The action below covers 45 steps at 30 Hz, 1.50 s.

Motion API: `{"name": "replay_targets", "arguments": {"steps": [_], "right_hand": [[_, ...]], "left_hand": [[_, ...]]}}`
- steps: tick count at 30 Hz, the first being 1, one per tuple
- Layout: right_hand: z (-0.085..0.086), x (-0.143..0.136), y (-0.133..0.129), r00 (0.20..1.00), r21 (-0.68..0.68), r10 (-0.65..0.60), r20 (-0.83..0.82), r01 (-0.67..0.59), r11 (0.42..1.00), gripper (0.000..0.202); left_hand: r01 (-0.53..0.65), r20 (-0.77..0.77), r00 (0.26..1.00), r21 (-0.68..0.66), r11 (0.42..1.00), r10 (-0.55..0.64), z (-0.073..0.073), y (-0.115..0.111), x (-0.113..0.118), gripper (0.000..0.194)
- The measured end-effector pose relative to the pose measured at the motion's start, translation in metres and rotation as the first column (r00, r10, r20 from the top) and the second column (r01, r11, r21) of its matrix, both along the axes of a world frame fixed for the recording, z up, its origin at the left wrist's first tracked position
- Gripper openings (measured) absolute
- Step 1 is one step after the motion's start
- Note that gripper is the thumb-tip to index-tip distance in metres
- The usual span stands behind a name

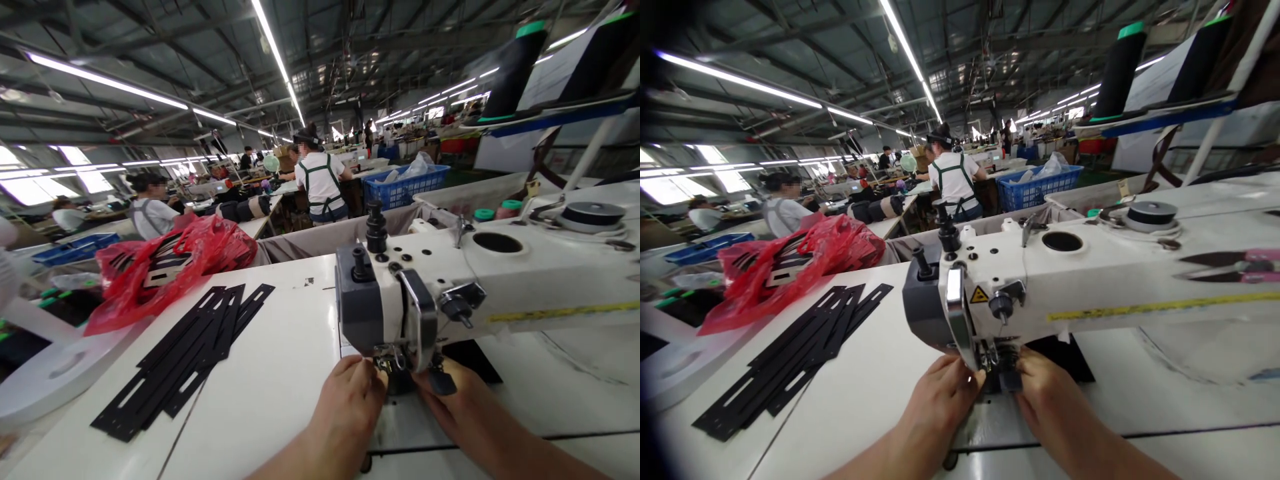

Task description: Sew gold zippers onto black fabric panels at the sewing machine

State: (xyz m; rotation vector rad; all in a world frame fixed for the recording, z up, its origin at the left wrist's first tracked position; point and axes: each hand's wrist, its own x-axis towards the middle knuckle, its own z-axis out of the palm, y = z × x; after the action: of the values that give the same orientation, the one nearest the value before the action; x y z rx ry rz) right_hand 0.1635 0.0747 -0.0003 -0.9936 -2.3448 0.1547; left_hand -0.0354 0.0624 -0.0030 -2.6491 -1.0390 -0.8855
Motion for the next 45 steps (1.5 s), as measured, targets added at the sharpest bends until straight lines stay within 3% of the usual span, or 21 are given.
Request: {"name": "replay_targets", "arguments": {"steps": [7,16,26,33,45], "right_hand": [[-0.005,0.001,0.004,1.000,0.013,-0.019,-0.002,0.019,1.000,0.034],[-0.013,0.004,0.010,1.000,-0.040,-0.016,0.014,0.017,0.999,0.031],[-0.012,0.003,0.012,1.000,0.012,0.008,0.010,-0.008,1.000,0.033],[-0.013,0.003,0.014,1.000,0.070,0.003,-0.015,-0.002,0.998,0.030],[-0.012,0.004,0.014,0.999,0.046,-0.021,-0.044,0.023,0.999,0.025]], "left_hand": [[0.033,-0.005,0.999,-0.078,0.996,-0.033,0.003,0.001,-0.004,0.017],[0.008,0.010,1.000,-0.029,1.000,-0.008,-0.001,0.004,-0.002,0.019],[0.029,0.021,0.999,-0.140,0.990,-0.026,0.000,0.004,-0.004,0.014],[0.043,0.023,0.999,-0.145,0.988,-0.040,0.006,0.003,-0.005,0.021],[0.023,-0.013,1.000,-0.144,0.989,-0.025,0.002,0.003,-0.006,0.016]]}}
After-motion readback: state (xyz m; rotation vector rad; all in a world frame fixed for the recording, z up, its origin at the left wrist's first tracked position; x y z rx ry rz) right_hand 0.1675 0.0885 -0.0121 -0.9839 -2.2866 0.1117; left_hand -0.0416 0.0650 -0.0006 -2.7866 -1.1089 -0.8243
